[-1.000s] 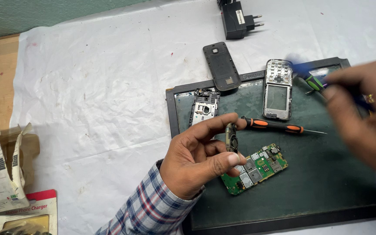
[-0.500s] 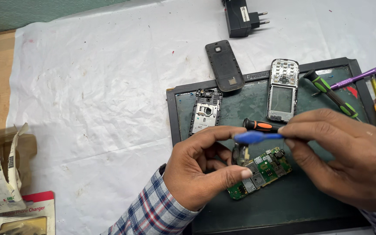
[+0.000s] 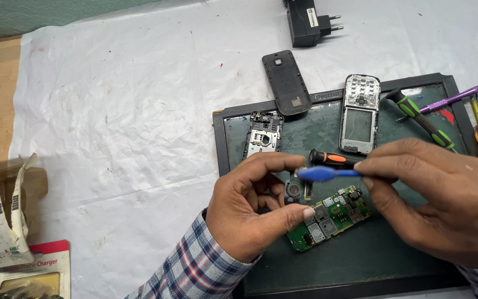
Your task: The person disassembles a mobile phone on a repair mat. They use a screwdriver to work on the phone housing, pry at a speaker component with a blue plastic pry tool, separate the part from the casing, then brush debris off the parts and continue prying inside the phone shell with the screwdriver.
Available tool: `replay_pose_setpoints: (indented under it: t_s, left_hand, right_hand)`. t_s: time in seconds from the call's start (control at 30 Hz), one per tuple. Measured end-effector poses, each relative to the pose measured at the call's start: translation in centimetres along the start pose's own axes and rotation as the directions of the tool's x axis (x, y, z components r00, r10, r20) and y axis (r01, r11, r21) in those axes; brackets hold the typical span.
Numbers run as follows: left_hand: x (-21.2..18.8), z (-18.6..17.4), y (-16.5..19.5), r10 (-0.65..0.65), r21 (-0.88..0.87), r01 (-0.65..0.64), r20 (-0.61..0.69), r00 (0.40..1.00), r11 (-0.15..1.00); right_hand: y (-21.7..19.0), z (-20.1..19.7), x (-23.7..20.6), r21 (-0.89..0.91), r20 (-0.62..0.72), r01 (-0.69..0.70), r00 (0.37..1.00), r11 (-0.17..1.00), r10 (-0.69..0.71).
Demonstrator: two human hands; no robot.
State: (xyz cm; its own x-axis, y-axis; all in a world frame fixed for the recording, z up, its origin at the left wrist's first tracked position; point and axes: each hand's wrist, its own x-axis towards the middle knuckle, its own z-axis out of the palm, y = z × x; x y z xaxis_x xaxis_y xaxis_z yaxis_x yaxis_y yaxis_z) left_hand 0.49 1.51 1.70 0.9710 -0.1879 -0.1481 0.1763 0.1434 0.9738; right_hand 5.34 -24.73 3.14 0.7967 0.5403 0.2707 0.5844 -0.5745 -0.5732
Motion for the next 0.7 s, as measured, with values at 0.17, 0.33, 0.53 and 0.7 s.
replay_pose_setpoints:
  t_s: [0.17,0.33,0.53,0.7]
  left_hand:
    - [-0.09,-0.17,0.11,-0.003,-0.036,0.003,0.004,1.000,0.999]
    - [0.00,-0.16,0.16,-0.053,-0.147,0.052,-0.001,0.999,0.988]
    - [-0.09,-0.08,0.28,-0.029,-0.134,0.033,0.036,0.999,0.990]
    - [-0.25,-0.20,0.17,-0.031,-0.111,0.037,0.050,0.998,0.993]
  right_hand:
    - [-0.06,0.26,0.13,0.011,0.006,0.005,1.000,1.000,-0.005]
    - [-0.25,0.39,-0.09,0.045,0.037,0.047,0.998,0.998,-0.049]
    - [-0.53,0.40,0.18,0.034,0.010,0.098,0.995,0.995,-0.098]
    - [-0.60,0.61,0.29,-0.025,-0.065,0.065,0.996,0.998,-0.066]
